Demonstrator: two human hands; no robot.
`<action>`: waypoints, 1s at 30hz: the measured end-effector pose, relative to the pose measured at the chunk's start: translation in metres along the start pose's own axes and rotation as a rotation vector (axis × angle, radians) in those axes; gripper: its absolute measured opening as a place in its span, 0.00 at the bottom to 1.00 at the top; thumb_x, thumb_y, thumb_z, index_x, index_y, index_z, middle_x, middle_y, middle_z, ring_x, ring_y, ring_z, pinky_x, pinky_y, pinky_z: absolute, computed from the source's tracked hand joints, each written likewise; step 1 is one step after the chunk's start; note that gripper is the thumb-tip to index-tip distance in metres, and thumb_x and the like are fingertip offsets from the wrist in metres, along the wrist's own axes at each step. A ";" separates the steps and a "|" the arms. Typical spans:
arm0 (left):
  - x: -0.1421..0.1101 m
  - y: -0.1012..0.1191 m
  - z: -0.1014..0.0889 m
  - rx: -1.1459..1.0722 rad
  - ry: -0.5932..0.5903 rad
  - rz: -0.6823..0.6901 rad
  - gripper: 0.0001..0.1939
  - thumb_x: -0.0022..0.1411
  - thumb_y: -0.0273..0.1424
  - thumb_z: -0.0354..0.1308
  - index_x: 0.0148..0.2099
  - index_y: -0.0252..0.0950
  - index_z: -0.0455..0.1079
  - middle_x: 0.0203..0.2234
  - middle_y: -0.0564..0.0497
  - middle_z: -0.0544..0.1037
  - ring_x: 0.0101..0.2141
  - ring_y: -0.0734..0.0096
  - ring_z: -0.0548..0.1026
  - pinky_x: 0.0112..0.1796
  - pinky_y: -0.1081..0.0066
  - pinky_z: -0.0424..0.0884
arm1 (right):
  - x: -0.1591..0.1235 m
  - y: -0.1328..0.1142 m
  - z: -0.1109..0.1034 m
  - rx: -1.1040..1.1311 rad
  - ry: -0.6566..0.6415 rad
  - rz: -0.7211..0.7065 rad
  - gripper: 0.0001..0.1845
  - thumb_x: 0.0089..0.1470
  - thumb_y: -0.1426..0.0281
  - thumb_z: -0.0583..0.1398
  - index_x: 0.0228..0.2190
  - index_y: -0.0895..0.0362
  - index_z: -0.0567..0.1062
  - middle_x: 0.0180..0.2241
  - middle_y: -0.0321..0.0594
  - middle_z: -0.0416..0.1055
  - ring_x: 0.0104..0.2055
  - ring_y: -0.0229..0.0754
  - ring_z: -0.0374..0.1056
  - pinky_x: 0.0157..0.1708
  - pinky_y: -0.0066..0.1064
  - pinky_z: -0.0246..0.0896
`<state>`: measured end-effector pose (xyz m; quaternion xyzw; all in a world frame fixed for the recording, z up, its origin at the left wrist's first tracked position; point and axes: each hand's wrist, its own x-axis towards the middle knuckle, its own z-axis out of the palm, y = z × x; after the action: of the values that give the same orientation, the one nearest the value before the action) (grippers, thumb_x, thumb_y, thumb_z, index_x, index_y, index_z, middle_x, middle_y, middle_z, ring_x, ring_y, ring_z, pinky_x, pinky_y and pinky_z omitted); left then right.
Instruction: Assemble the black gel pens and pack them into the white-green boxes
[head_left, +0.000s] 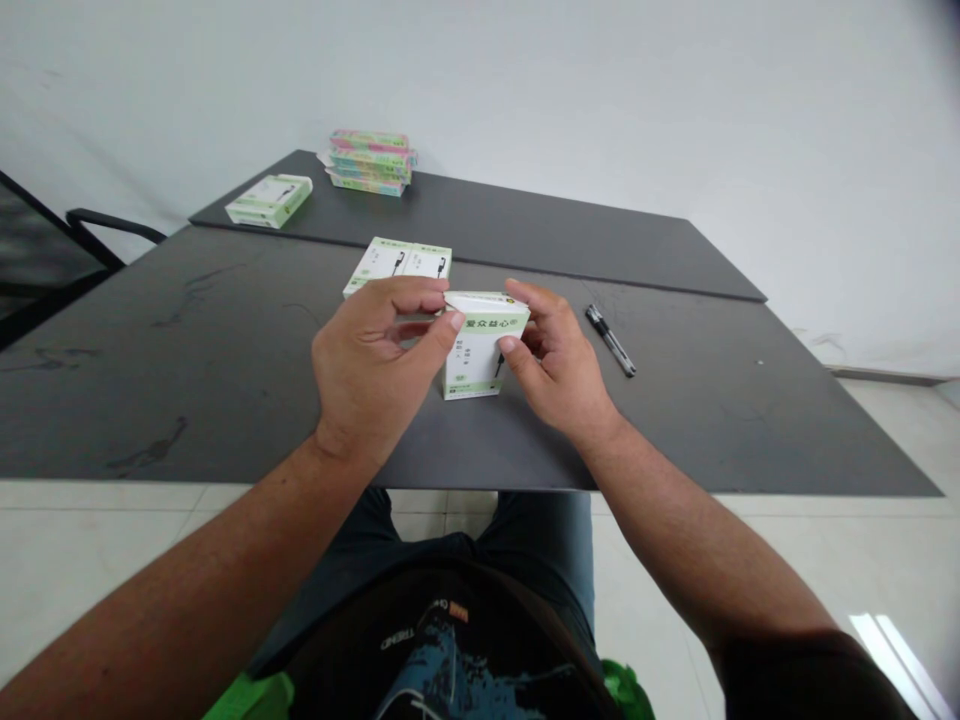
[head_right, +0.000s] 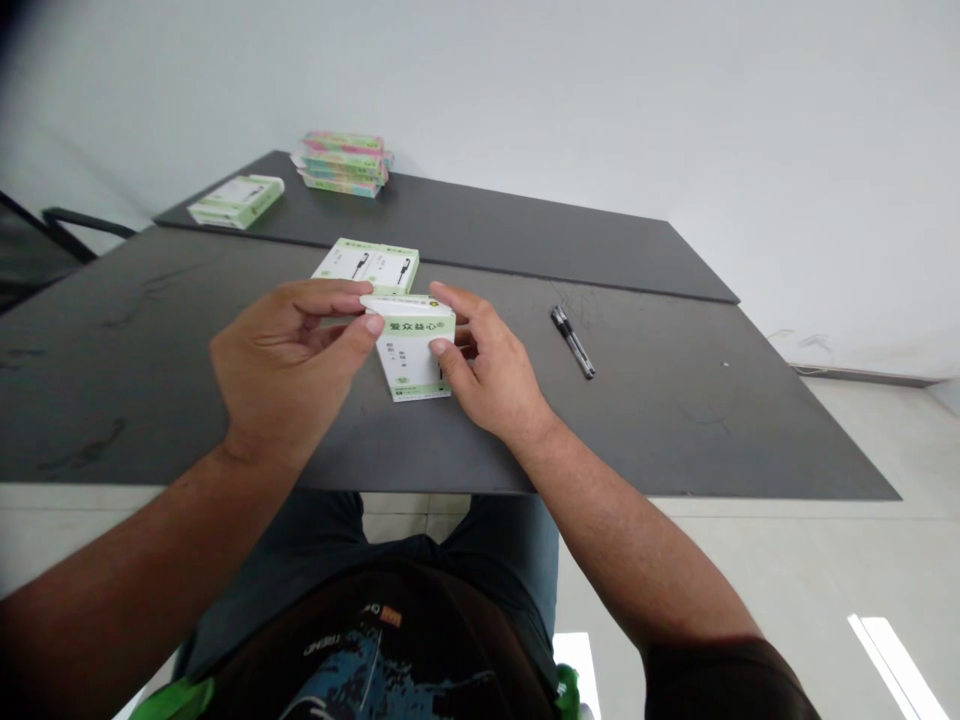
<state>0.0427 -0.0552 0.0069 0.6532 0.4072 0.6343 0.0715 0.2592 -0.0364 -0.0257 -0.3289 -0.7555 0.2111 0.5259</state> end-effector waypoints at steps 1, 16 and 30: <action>0.001 0.000 0.000 -0.006 -0.012 -0.016 0.06 0.71 0.32 0.74 0.48 0.47 0.83 0.49 0.53 0.89 0.46 0.64 0.89 0.42 0.64 0.91 | 0.000 0.000 0.000 0.004 0.002 0.001 0.27 0.76 0.58 0.62 0.70 0.46 0.69 0.63 0.45 0.78 0.47 0.45 0.82 0.45 0.40 0.84; 0.013 -0.005 0.006 -0.099 -0.069 -0.071 0.07 0.69 0.29 0.69 0.39 0.46 0.76 0.41 0.55 0.87 0.41 0.65 0.87 0.42 0.61 0.88 | -0.001 -0.002 0.000 -0.025 0.008 -0.012 0.26 0.77 0.59 0.60 0.71 0.46 0.70 0.63 0.45 0.77 0.45 0.43 0.80 0.45 0.38 0.83; 0.007 0.004 -0.002 -0.091 -0.068 0.021 0.07 0.74 0.33 0.69 0.50 0.47 0.75 0.46 0.52 0.85 0.46 0.65 0.87 0.47 0.61 0.88 | 0.001 -0.007 -0.001 0.015 0.017 -0.044 0.24 0.75 0.62 0.63 0.68 0.45 0.72 0.63 0.42 0.78 0.44 0.42 0.81 0.46 0.38 0.82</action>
<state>0.0417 -0.0542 0.0146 0.6748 0.3683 0.6304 0.1080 0.2577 -0.0408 -0.0204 -0.3099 -0.7565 0.2021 0.5393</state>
